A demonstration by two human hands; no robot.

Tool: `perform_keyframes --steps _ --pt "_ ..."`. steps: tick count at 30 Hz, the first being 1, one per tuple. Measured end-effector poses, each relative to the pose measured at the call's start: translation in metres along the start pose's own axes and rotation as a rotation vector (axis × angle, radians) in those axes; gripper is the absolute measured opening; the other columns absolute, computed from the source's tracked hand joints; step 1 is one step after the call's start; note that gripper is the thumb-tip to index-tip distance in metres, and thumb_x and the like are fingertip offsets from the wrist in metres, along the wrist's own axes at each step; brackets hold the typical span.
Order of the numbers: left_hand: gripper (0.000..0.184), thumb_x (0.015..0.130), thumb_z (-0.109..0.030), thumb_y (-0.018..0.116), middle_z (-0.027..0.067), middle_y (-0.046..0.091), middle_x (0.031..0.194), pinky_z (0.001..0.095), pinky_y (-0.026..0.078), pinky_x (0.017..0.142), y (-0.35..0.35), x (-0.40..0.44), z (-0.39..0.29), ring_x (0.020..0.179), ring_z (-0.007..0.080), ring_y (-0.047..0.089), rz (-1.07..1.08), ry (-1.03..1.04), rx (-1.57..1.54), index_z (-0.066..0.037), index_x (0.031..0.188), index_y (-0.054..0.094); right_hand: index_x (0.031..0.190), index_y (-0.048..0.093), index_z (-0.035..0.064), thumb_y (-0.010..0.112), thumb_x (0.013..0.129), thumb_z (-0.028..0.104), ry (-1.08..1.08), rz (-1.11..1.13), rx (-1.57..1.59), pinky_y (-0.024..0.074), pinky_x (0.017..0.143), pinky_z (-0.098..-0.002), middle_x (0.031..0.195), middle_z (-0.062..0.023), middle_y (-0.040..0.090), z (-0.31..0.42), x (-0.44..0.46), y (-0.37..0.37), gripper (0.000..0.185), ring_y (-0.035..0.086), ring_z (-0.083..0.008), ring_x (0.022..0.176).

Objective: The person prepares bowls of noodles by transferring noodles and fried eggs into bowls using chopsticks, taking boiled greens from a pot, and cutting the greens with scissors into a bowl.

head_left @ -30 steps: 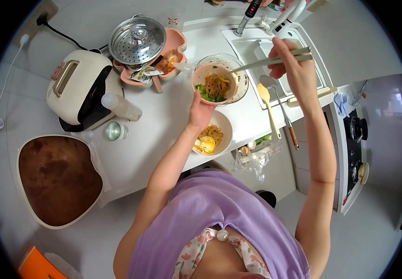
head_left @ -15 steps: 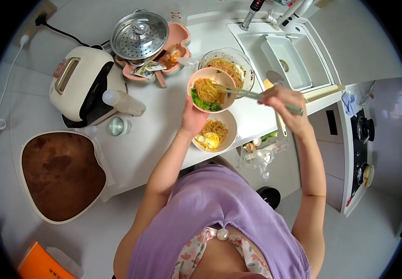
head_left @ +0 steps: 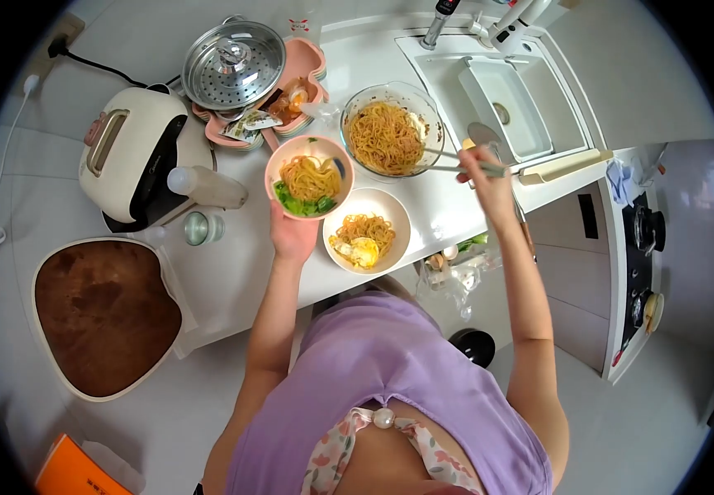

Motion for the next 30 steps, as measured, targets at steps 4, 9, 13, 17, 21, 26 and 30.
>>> perform_keyframes --steps 4,9,13,17,21,26,30 --pt "0.075 0.081 -0.055 0.045 0.0060 0.022 0.141 0.0477 0.019 0.104 -0.002 -0.006 -0.002 0.130 0.0259 0.022 -0.039 0.020 -0.067 -0.015 0.138 0.017 0.074 0.058 0.0012 0.058 0.084 0.013 -0.355 0.027 -0.203 0.0443 0.052 -0.0240 0.067 -0.0066 0.056 -0.043 -0.010 0.030 0.015 0.056 -0.0132 0.057" --pt "0.072 0.082 -0.056 0.042 0.0047 0.022 0.141 0.0467 0.019 0.104 -0.004 -0.012 -0.006 0.130 0.0247 0.022 -0.059 0.016 -0.026 -0.018 0.138 0.017 0.075 0.054 -0.0028 0.049 0.088 0.009 -0.368 -0.181 0.022 0.0487 0.057 -0.0275 0.071 -0.0094 0.059 -0.073 -0.024 0.053 0.019 0.060 -0.0170 0.059" --pt "0.070 0.082 -0.058 0.040 0.0033 0.023 0.141 0.0455 0.020 0.104 -0.002 -0.013 -0.008 0.130 0.0238 0.023 -0.048 0.023 -0.002 -0.021 0.137 0.019 0.084 0.047 -0.0007 0.040 0.092 0.024 0.155 -0.505 0.768 0.0510 0.055 -0.0276 0.068 -0.0134 0.059 -0.090 -0.009 0.061 0.027 0.061 -0.0213 0.057" --pt "0.070 0.082 -0.058 0.040 0.0034 0.023 0.141 0.0453 0.019 0.105 0.002 -0.014 -0.009 0.130 0.0238 0.022 -0.019 0.031 -0.008 -0.020 0.138 0.019 0.091 0.044 0.0002 0.039 0.092 0.028 0.374 -0.620 1.122 0.0522 0.055 -0.0287 0.067 -0.0151 0.058 -0.118 -0.002 0.066 0.028 0.061 -0.0225 0.058" --pt "0.073 0.082 -0.057 0.042 0.0047 0.023 0.141 0.0456 0.019 0.105 0.006 -0.014 -0.009 0.130 0.0243 0.023 -0.021 0.020 -0.012 -0.017 0.138 0.018 0.090 0.044 0.0011 0.040 0.091 0.028 0.405 -0.637 1.220 0.0523 0.055 -0.0291 0.067 -0.0154 0.058 -0.114 0.003 0.056 0.027 0.061 -0.0225 0.059" --pt "0.076 0.081 -0.056 0.045 0.0061 0.024 0.141 0.0469 0.021 0.104 0.008 -0.017 -0.011 0.129 0.0249 0.023 -0.018 0.025 -0.025 -0.014 0.138 0.017 0.085 0.045 0.0025 0.042 0.091 0.030 0.157 -0.585 1.105 0.0518 0.055 -0.0289 0.067 -0.0153 0.058 -0.072 0.003 0.031 0.028 0.060 -0.0219 0.057" --pt "0.078 0.080 -0.057 0.046 0.0060 0.023 0.141 0.0465 0.020 0.104 0.010 -0.019 -0.012 0.129 0.0248 0.023 -0.028 0.016 -0.029 -0.014 0.138 0.017 0.092 0.047 -0.0027 0.045 0.090 0.033 -0.002 -0.223 0.483 0.0520 0.057 -0.0298 0.071 -0.0164 0.061 -0.042 0.002 0.028 0.035 0.062 -0.0226 0.059"
Point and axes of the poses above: each hand's wrist, its own x-axis towards the middle knuckle, its own y-axis out of the palm, z = x × y, the point moved 2 cm from there along x, towards the middle knuckle
